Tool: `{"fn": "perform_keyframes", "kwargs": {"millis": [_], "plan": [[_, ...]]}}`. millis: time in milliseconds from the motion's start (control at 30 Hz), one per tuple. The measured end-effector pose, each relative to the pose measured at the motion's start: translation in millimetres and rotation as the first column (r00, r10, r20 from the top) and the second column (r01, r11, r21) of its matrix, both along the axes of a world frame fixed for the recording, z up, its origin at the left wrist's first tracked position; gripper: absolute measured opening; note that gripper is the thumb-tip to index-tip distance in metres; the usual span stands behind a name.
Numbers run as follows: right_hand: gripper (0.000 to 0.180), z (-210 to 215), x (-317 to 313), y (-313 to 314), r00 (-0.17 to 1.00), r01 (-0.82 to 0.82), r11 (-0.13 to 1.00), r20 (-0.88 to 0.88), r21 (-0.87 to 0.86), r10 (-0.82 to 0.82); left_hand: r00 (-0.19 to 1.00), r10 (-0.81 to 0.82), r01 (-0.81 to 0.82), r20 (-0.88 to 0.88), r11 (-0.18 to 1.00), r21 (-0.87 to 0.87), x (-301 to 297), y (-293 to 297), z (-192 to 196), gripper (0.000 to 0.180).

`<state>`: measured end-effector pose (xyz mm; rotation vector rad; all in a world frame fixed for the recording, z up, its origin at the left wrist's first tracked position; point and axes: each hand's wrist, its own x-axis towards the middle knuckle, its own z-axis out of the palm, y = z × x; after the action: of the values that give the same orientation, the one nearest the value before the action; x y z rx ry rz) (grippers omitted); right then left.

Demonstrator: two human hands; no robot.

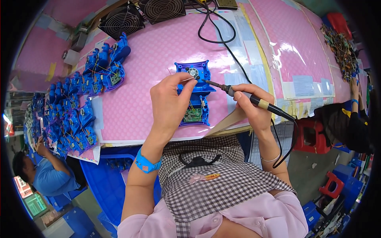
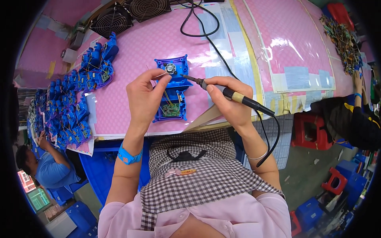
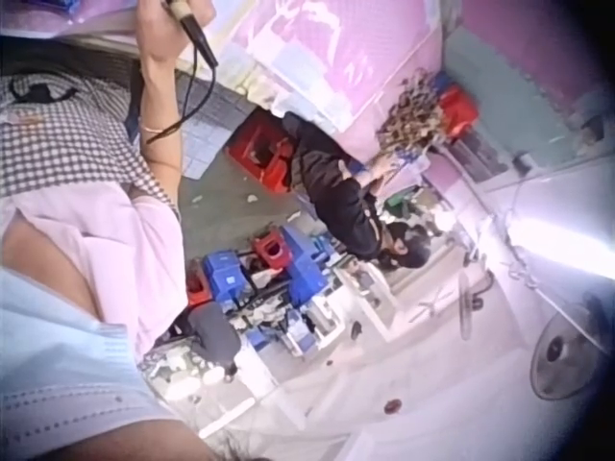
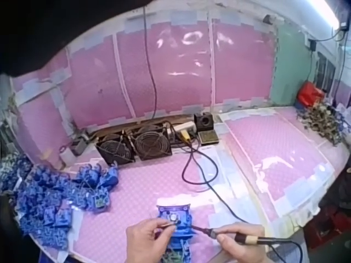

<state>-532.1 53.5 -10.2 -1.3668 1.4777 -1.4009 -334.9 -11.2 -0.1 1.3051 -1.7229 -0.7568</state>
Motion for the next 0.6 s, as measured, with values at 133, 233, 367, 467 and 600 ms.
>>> {"fn": "perform_keyframes", "kwargs": {"millis": [133, 233, 367, 467, 600], "plan": [[0.016, 0.1, -0.9, 1.0, 1.0, 0.027, 0.999, -0.003, -0.023, -0.028, 0.967, -0.129, 0.154, 0.22, 0.983, -0.103, 5.6, -4.8, -7.3, 0.011], [0.016, -0.7, 0.9, -0.1, 0.999, 0.022, 1.0, 0.03, -0.015, -0.022, 0.945, -0.143, 0.161, 0.294, 0.986, -0.035, 2.7, -4.2, -4.0, 0.011], [0.016, -2.0, 1.8, -0.2, 1.0, 0.009, 1.0, 0.015, -0.004, -0.009, 0.952, -0.128, 0.144, 0.279, 0.989, -0.037, 0.3, -3.0, -3.1, 0.01], [0.017, -1.5, 2.0, 0.5, 0.999, 0.016, 1.0, 0.049, 0.002, -0.016, 0.956, -0.12, 0.131, 0.269, 0.991, -0.021, -1.1, -1.9, -1.8, 0.009], [0.017, -2.2, 1.7, 0.9, 1.0, 0.001, 1.0, 0.015, -0.022, -0.001, 0.953, -0.099, 0.12, 0.285, 0.991, -0.056, -0.3, -2.0, -5.1, 0.011]]}}
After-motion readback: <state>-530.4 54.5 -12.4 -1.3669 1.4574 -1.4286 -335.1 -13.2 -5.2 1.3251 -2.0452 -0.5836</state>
